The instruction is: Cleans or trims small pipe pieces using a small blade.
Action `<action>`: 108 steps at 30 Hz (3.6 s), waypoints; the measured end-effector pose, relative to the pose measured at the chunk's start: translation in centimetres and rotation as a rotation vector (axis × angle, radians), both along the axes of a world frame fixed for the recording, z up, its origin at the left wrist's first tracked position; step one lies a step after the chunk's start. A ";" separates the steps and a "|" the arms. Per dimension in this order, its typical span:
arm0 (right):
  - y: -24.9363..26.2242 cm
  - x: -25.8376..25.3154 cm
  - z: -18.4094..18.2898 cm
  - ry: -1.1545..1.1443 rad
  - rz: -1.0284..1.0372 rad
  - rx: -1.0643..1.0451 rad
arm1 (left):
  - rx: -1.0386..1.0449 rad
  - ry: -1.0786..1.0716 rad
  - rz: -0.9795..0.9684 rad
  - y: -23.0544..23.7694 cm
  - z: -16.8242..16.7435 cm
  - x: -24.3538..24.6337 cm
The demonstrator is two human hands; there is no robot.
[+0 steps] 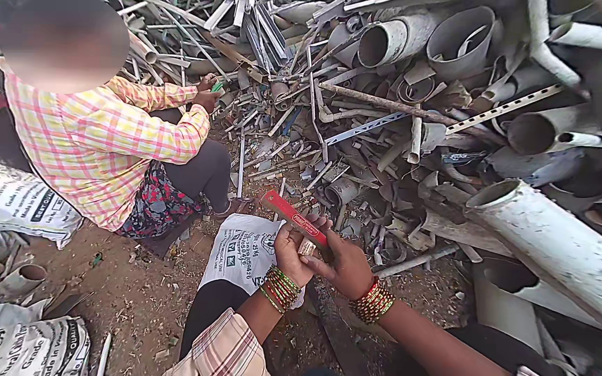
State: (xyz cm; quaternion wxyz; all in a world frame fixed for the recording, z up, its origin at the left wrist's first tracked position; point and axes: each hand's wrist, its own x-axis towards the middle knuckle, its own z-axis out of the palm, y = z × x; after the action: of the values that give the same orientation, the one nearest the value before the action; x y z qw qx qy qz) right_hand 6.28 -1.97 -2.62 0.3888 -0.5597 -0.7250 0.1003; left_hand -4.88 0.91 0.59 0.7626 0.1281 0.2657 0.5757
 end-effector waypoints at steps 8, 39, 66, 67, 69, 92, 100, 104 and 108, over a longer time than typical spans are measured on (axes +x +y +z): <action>-0.5 -0.4 0.4 -0.016 0.003 -0.199 | -0.048 0.267 0.118 -0.2 0.2 0.9; 0.1 -0.4 -1.3 -0.013 -0.016 0.055 | 0.069 0.383 0.160 -0.2 0.0 1.3; -0.3 -0.2 -0.5 -0.001 0.038 -0.044 | 0.122 0.466 0.141 -0.7 -0.1 0.9; -0.4 -0.3 -0.3 0.004 0.044 -0.061 | 0.130 0.476 0.137 -0.8 0.2 0.9; -0.5 -0.4 -0.1 0.005 0.051 -0.092 | 0.130 0.495 0.129 -1.0 0.6 0.8; -0.6 -0.7 -0.1 0.012 0.065 0.060 | 0.202 0.384 0.080 -0.7 -1.4 0.0; 0.3 0.0 -0.5 0.018 0.030 -0.028 | 0.054 0.491 0.116 -0.8 0.2 1.4; 0.2 -0.1 -0.4 0.024 0.031 -0.123 | 0.011 0.525 0.125 -0.8 -0.1 1.5; -0.2 -0.3 0.3 -0.008 0.022 -0.094 | 0.032 0.518 0.155 -0.6 0.0 1.4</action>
State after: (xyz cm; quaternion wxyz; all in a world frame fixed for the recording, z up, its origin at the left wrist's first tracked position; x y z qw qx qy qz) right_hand 5.95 -2.18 -2.35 0.3580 -0.5697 -0.7272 0.1363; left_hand -3.48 0.27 0.60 0.6208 0.2621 0.4519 0.5846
